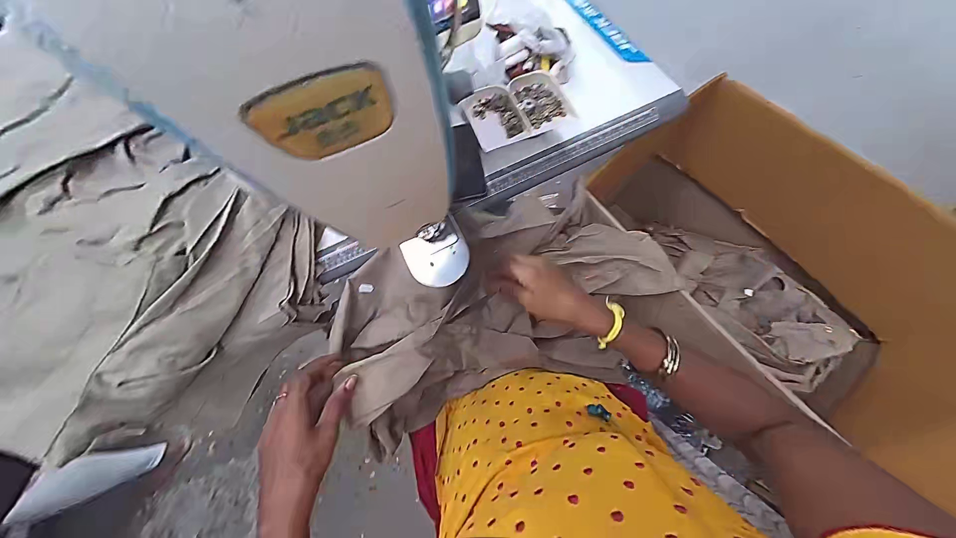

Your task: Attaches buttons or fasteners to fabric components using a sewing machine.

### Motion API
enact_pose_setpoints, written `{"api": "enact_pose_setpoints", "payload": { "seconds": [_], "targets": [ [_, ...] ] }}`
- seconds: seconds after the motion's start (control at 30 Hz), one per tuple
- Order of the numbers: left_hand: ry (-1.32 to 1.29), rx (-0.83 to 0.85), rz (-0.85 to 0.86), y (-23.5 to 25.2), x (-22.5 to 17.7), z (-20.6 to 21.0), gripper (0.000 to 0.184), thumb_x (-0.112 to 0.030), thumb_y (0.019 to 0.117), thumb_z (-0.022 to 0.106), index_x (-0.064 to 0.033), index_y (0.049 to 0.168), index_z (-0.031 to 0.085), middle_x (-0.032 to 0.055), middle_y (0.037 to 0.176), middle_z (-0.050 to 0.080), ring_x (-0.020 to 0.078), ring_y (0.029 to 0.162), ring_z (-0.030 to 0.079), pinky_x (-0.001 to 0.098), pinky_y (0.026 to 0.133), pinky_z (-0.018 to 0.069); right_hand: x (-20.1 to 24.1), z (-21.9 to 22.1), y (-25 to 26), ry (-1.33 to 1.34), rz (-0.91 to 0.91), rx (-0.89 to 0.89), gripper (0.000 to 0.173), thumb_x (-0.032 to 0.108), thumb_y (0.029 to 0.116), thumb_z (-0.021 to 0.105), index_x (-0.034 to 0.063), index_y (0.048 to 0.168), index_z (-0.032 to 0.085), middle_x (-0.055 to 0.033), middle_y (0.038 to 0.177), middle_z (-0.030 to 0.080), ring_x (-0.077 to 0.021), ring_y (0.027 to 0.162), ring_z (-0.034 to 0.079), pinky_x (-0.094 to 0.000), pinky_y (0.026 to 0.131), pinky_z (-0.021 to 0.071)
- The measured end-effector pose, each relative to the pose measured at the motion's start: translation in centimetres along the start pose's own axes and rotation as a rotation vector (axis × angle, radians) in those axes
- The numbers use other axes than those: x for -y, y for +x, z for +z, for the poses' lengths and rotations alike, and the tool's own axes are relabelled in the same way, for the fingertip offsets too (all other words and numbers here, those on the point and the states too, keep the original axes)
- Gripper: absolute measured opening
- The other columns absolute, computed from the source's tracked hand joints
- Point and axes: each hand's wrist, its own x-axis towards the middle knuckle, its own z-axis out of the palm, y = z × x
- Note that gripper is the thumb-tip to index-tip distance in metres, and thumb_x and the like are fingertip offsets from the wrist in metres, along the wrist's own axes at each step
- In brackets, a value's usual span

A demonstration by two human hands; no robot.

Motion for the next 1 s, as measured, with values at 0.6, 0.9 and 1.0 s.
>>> {"api": "enact_pose_setpoints", "payload": {
  "seconds": [0.6,0.9,1.0],
  "targets": [
    [-0.582,0.081,0.106,4.1,-11.8,4.2,0.021,-0.027,0.0972,0.067,-0.007,0.101,0.073,-0.0068,0.085,0.072,-0.0045,0.074,0.065,0.0155,0.068,0.0559,5.4,-4.3,0.4,0.375,-0.04,0.107,0.02,0.024,0.1025,0.061,0.0083,0.112,0.07,0.0048,0.086,0.068,0.0037,0.073,0.06,-0.0159,0.07,0.0512],
    [-0.617,0.021,-0.014,7.9,-11.0,2.3,0.016,-0.024,0.0994,0.062,-0.0096,0.103,0.069,-0.0059,0.086,0.07,0.0005,0.073,0.065,0.0174,0.066,0.0555,5.4,-4.5,6.3,0.277,-0.082,-0.132,0.025,0.029,0.0938,0.073,0.0073,0.097,0.062,0.0042,0.073,0.059,-0.0012,0.063,0.056,-0.0216,0.062,0.0492],
    [-0.7,0.106,-0.07,8.7,-11.5,2.3,0.015,-0.022,0.1007,0.059,-0.0089,0.103,0.066,-0.005,0.083,0.068,0.0022,0.072,0.066,0.0194,0.066,0.0562,5.1,-4.2,4.2,0.304,0.014,-0.047,0.033,0.036,0.097,0.068,0.0043,0.103,0.061,0.0026,0.077,0.059,-0.0031,0.067,0.056,-0.0236,0.064,0.0493]
  ]
}}
